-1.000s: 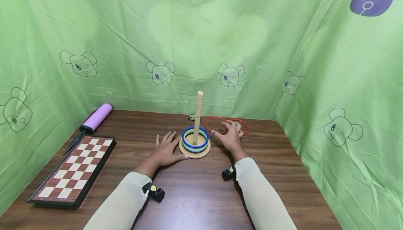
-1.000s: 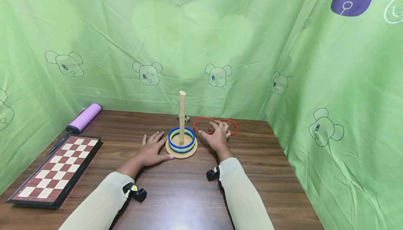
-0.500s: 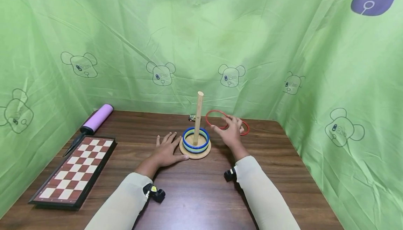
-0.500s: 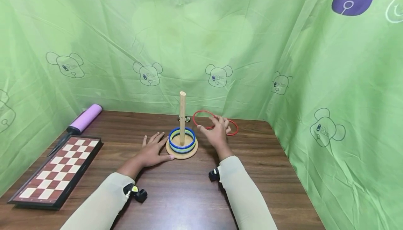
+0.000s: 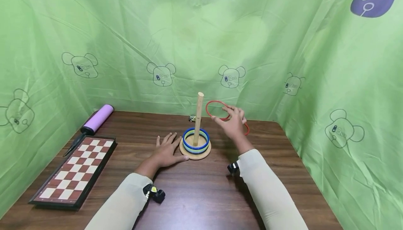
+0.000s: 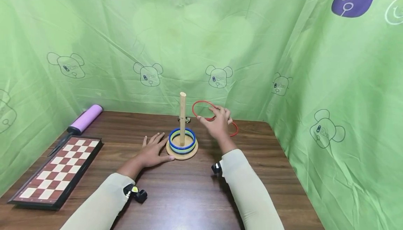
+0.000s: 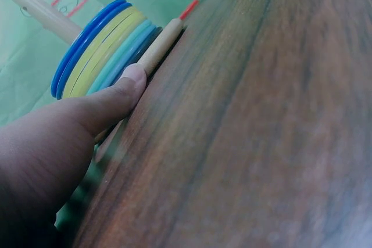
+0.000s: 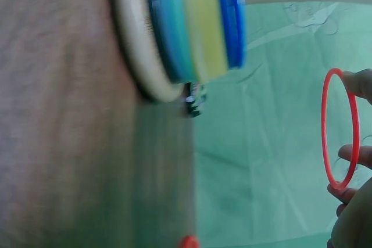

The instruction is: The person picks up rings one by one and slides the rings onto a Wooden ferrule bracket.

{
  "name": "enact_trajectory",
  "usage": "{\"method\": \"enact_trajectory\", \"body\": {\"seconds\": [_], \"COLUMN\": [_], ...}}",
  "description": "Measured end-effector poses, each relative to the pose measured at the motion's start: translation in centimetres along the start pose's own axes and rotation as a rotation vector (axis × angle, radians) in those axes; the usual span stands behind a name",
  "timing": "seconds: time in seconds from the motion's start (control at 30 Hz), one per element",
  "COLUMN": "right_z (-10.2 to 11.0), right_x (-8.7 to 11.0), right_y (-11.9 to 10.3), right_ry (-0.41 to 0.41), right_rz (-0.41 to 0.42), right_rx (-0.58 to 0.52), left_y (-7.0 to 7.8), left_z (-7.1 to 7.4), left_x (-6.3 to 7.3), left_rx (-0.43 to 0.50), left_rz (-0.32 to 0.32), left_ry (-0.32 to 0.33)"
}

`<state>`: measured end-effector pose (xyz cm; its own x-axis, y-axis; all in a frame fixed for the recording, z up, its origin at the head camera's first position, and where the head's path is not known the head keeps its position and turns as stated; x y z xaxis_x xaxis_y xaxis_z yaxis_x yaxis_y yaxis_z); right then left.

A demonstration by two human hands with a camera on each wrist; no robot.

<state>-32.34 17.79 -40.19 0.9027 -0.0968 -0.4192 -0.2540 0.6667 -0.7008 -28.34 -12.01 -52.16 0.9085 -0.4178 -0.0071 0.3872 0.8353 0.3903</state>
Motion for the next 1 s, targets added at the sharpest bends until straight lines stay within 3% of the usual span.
{"method": "enact_trajectory", "body": {"seconds": [0.43,1.0], "right_z": [2.2,4.9], "right_x": [-1.5,-1.7], "right_y": [-4.0,-9.6], "right_ry": [0.048,0.149], "right_rz": [0.039,0.145], "right_rx": [-0.036,-0.09], "left_y": [0.1,-0.1], "left_z": [0.1,-0.1], "left_x": [-0.1,-0.1], "left_rx": [0.018,0.002], "left_rz": [0.002,0.006], "left_ry": [-0.003,0.006]}}
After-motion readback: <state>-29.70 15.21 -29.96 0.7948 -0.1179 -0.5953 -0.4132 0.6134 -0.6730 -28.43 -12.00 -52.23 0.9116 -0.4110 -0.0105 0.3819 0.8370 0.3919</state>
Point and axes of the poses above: each hand's wrist, its own x-axis away from the middle knuckle, its own z-axis out of the back of the hand, y = z × x, the point moved 6 cm from there along -x, towards the middle knuckle, and after that the axes turned 2 degrees about -y, right-handed, at the moved point
